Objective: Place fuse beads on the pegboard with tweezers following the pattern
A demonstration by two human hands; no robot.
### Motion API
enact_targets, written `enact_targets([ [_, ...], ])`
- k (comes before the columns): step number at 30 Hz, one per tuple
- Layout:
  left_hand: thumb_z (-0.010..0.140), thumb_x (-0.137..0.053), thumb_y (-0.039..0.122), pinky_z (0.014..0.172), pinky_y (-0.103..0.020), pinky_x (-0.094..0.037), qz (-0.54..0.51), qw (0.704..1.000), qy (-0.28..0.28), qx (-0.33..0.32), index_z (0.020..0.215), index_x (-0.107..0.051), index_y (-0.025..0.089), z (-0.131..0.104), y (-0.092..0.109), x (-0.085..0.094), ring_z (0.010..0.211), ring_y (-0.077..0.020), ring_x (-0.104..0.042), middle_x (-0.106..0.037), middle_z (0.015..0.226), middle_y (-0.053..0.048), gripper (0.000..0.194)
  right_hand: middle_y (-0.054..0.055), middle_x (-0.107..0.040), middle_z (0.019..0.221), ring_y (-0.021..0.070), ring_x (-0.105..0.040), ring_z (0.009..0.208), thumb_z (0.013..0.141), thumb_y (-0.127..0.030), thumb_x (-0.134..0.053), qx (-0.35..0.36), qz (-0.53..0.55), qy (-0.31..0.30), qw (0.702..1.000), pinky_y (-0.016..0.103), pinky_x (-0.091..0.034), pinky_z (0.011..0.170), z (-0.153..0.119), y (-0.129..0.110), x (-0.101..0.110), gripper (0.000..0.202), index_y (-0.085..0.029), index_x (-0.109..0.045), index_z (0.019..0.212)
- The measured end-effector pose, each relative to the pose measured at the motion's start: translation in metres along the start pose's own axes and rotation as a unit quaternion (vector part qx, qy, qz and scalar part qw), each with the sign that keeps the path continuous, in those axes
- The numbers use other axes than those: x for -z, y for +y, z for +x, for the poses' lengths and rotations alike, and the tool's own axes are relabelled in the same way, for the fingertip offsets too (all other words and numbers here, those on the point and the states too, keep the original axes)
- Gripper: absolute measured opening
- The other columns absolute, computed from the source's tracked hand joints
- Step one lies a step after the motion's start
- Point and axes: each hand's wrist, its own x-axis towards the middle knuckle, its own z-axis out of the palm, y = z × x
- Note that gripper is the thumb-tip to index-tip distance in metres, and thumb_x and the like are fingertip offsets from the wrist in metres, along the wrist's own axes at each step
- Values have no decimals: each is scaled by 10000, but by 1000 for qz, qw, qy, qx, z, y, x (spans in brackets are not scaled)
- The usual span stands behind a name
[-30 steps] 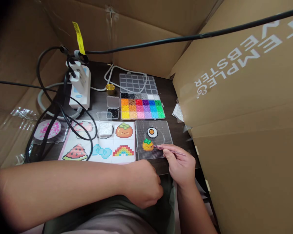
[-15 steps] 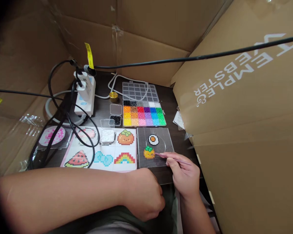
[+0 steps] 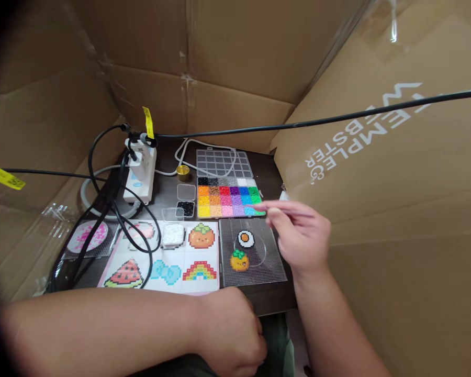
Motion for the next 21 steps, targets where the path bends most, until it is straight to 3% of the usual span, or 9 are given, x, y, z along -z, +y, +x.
enact_targets([
  [4,891,-568,393,310,-293,-244,-10,1000,1,-12,786,-755,233,3,-4,-7,599,-166,-681,-748,744,4,268,53,-784,810,156,-686,659,824,-256,-714,-6,8,-30,999,288,-577,627,41,1,-39,84,-204,-779,823],
  [7,868,-617,418,292,-277,-221,-28,999,15,-17,749,-745,243,6,-8,-11,573,-159,-673,-741,717,5,248,57,-785,825,197,-726,772,810,-270,-692,-12,-35,-105,994,338,-600,748,50,17,-62,115,-198,-774,772],
  [9,862,-631,389,284,-275,-220,-35,999,19,-18,757,-746,240,7,-9,-12,586,-163,-681,-741,720,-3,216,61,-783,823,208,-727,771,798,-264,-680,-27,-65,-138,988,350,-600,748,50,29,-71,135,-195,-766,721],
  [14,853,-625,304,277,-281,-221,-41,998,12,-35,757,-746,235,6,-10,-13,616,-174,-693,-733,717,-15,169,82,-775,860,212,-718,801,811,-295,-670,-49,-56,-117,990,345,-593,736,50,45,-75,180,-182,-770,713],
  [21,812,-658,252,349,-262,-263,-32,997,60,-33,750,-735,252,4,-11,-25,594,-150,-658,-712,700,2,99,106,-758,936,163,-673,704,820,-342,-677,-89,7,-115,989,303,-563,628,51,45,-68,222,-152,-784,775],
])
